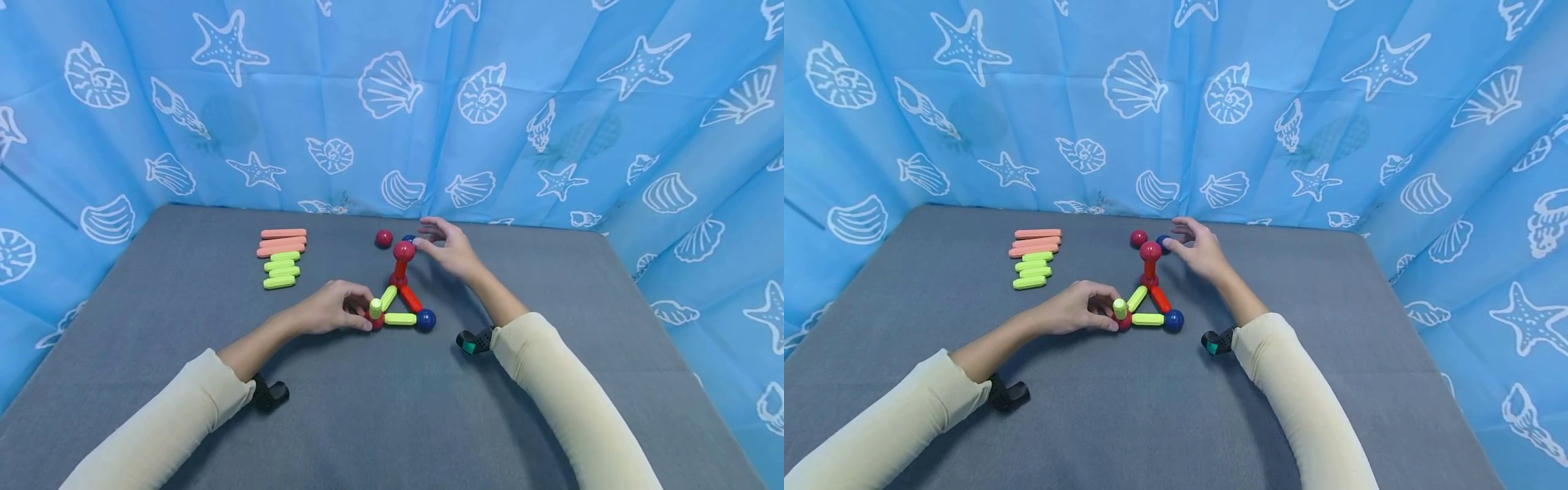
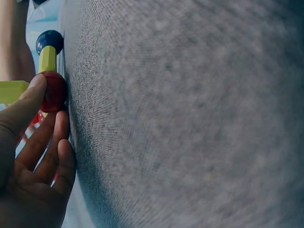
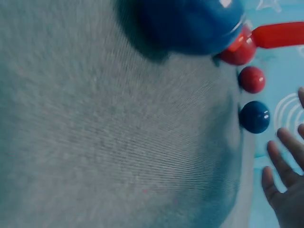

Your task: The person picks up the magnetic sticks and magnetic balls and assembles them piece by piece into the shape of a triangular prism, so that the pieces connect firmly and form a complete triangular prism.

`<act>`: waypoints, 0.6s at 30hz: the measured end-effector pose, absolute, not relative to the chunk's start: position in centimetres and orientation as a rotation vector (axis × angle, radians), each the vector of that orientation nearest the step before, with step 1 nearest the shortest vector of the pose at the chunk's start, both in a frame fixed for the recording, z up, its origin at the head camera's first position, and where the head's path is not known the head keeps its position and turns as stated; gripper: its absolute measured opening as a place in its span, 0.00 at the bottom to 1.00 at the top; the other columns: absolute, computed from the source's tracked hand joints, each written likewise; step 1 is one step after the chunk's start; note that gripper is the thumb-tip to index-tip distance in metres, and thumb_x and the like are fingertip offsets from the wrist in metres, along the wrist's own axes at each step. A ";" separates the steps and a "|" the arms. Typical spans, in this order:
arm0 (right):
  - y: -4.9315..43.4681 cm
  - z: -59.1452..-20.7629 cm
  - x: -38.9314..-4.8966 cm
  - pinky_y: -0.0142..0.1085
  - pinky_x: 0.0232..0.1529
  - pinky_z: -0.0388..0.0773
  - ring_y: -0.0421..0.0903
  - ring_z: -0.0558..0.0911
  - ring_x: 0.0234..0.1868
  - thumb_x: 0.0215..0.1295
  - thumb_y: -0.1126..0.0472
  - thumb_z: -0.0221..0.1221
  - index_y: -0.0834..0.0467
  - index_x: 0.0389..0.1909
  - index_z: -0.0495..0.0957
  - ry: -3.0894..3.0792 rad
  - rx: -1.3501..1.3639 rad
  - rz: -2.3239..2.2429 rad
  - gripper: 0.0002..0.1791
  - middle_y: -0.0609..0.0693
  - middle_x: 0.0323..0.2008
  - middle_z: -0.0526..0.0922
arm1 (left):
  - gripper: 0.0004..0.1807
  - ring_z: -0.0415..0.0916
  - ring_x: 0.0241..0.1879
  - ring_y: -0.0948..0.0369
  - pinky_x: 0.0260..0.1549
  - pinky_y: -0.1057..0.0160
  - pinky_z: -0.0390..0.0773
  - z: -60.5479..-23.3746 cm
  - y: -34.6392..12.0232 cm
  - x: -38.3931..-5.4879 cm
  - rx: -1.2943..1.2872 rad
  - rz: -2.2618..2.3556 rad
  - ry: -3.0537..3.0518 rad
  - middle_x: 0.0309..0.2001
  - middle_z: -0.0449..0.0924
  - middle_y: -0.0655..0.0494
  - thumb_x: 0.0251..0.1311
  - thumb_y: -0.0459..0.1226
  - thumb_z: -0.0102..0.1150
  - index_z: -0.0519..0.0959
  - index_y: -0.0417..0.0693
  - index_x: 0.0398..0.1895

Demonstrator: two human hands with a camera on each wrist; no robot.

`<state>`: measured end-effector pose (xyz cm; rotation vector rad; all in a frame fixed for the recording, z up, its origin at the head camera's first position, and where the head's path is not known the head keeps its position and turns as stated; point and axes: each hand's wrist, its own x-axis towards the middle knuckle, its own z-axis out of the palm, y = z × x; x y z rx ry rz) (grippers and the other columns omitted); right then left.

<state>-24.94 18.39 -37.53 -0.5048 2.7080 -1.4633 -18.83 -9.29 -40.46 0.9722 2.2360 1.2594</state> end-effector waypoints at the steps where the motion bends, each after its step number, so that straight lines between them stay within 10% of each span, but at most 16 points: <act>1: 18.5 -38.3 -25.6 0.52 0.61 0.72 0.58 0.76 0.61 0.70 0.60 0.61 0.63 0.69 0.65 2.718 -0.497 -1.421 0.30 0.62 0.63 0.75 | 0.14 0.79 0.40 0.61 0.45 0.62 0.79 -40.4 -9.3 -18.8 0.973 1.260 2.236 0.43 0.84 0.56 0.57 0.35 0.71 0.82 0.46 0.46; 18: 17.7 -40.0 -27.6 0.49 0.64 0.70 0.55 0.77 0.62 0.68 0.65 0.63 0.65 0.65 0.69 2.796 -0.395 -1.362 0.27 0.62 0.58 0.80 | 0.13 0.79 0.40 0.61 0.45 0.62 0.79 -40.7 -9.4 -18.9 0.991 1.264 2.235 0.43 0.84 0.56 0.57 0.35 0.71 0.82 0.47 0.45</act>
